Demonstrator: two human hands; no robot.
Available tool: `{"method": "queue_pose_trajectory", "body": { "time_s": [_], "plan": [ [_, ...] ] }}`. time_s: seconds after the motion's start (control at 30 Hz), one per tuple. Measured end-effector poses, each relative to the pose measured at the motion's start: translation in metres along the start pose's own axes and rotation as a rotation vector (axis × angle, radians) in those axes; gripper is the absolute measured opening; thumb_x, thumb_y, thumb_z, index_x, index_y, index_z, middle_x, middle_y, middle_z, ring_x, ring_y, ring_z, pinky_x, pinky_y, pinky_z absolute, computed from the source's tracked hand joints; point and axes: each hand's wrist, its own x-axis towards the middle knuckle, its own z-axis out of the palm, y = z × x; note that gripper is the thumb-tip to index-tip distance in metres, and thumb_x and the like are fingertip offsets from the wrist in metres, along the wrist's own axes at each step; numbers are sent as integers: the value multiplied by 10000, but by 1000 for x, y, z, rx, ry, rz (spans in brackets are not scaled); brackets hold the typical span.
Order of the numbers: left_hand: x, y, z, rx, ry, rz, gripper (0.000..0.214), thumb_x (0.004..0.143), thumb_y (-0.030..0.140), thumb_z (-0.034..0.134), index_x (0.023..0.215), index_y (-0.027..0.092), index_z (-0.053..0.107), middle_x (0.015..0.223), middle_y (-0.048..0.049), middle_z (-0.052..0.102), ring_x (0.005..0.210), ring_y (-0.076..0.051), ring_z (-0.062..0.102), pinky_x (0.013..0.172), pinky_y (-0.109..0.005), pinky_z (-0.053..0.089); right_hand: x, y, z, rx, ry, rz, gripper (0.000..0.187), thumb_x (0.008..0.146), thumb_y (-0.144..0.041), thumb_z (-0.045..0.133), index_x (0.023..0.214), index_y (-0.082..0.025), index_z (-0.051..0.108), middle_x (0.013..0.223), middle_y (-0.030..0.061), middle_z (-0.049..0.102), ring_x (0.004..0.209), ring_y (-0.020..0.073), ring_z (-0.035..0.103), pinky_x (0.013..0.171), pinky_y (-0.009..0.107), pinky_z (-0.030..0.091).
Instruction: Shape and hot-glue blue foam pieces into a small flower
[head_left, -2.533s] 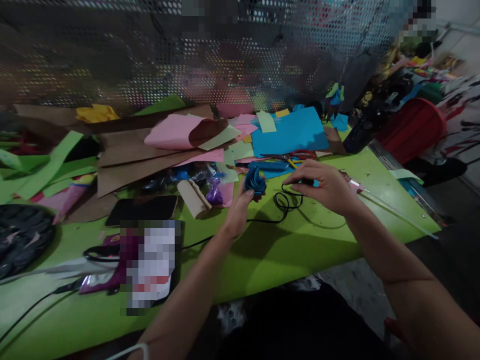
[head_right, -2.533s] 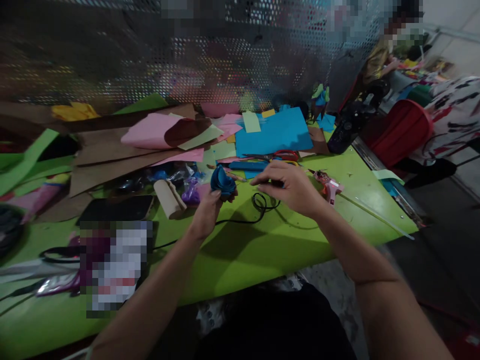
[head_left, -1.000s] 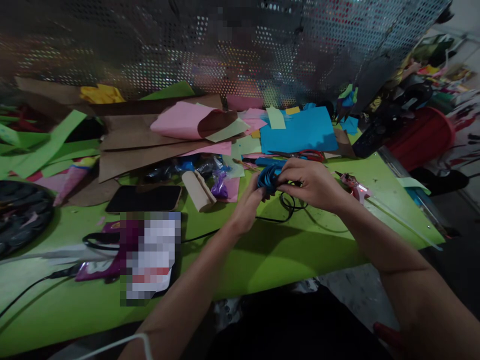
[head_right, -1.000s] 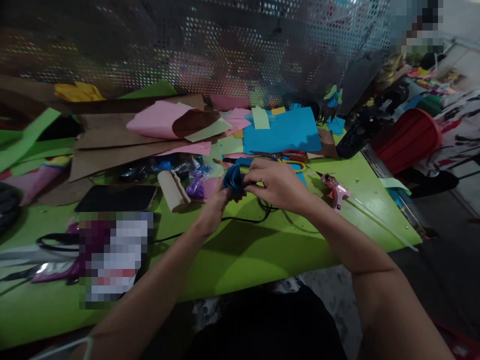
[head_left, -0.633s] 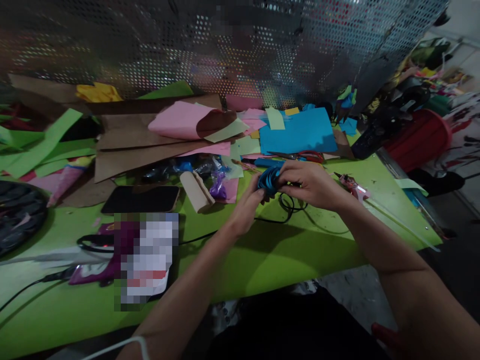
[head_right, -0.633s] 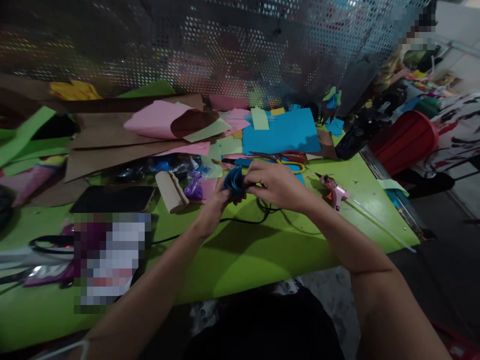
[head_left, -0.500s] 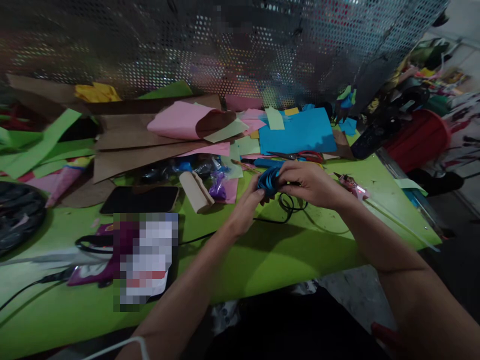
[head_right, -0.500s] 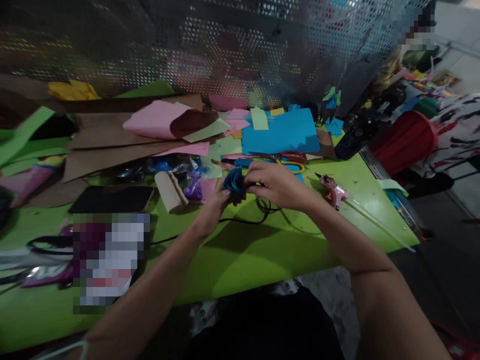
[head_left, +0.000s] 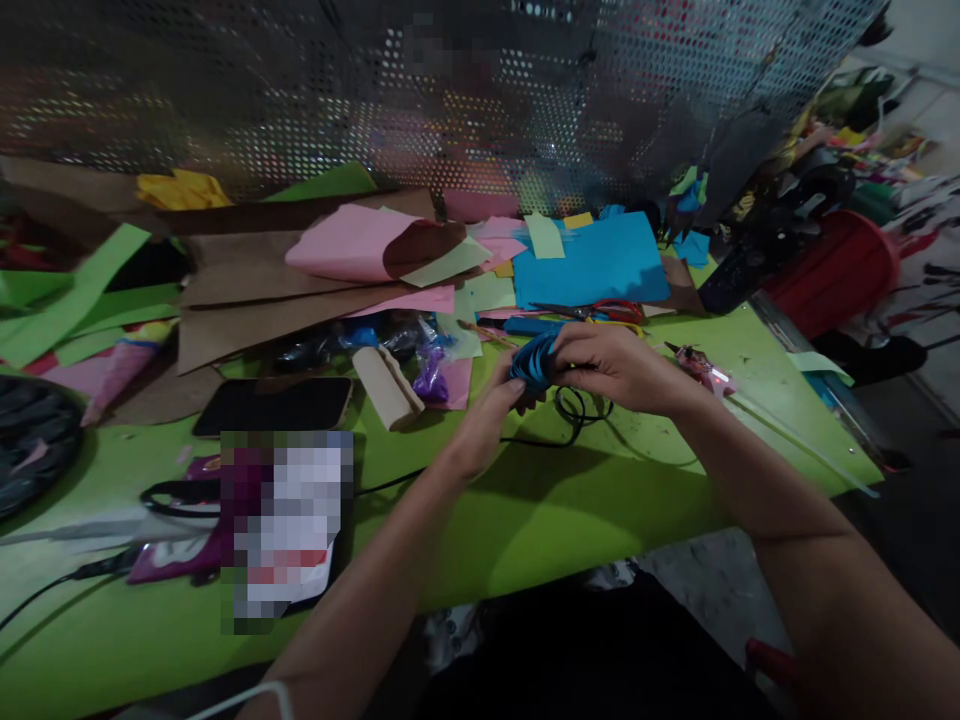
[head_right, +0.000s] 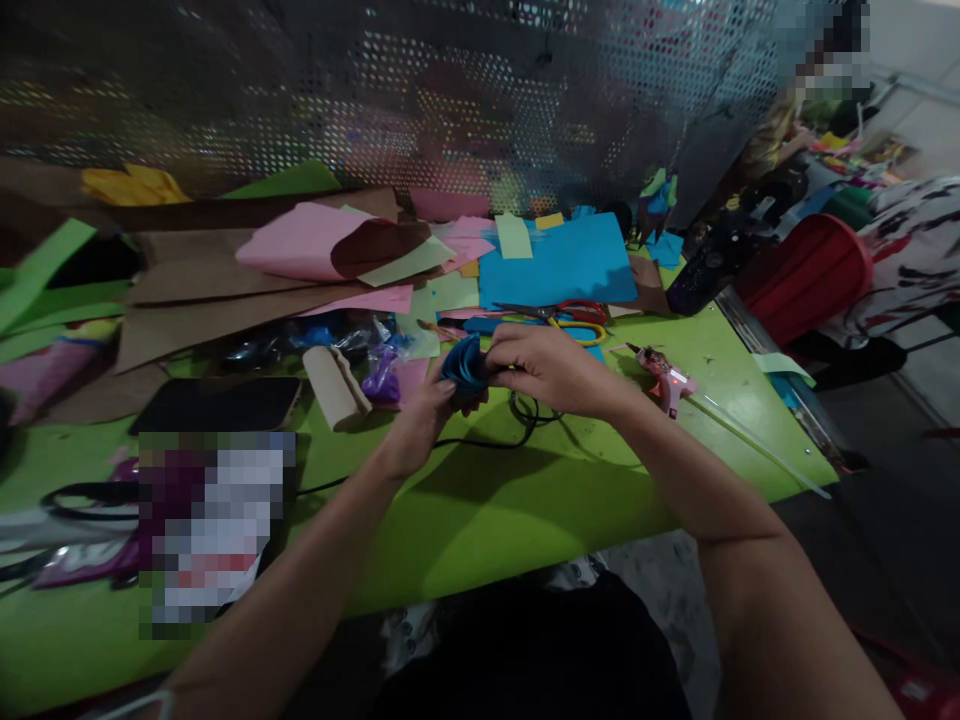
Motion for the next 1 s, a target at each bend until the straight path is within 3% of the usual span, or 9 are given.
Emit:
{"method": "queue_pose_trajectory", "body": {
  "time_s": [0.43,0.67,1.0],
  "plan": [
    [-2,2,1,11,15,-22,493,830,467,528,1229,178,529,819,-16,611,705,-153,496,642,-302,376,-2,2,2,-6,11,27,153,972,-238,592,917,-180,723,947,75,683,901,187,666,806,285,501],
    [-1,0,0,118,63,-24,432,880,435,472,1222,180,537,867,-25,593,745,-154,495,676,-311,383,-5,-11,-1,22,243,39,113,947,-280,652,951,-214,744,915,58,727,874,185,655,799,306,509],
    [-6,12,5,274,63,64,316,903,405,433,1139,215,524,886,-16,567,802,-171,494,732,-326,403,-5,-24,22,-102,274,55,155,960,-207,616,1011,-227,761,964,62,738,908,183,670,787,286,505]
  ]
}}
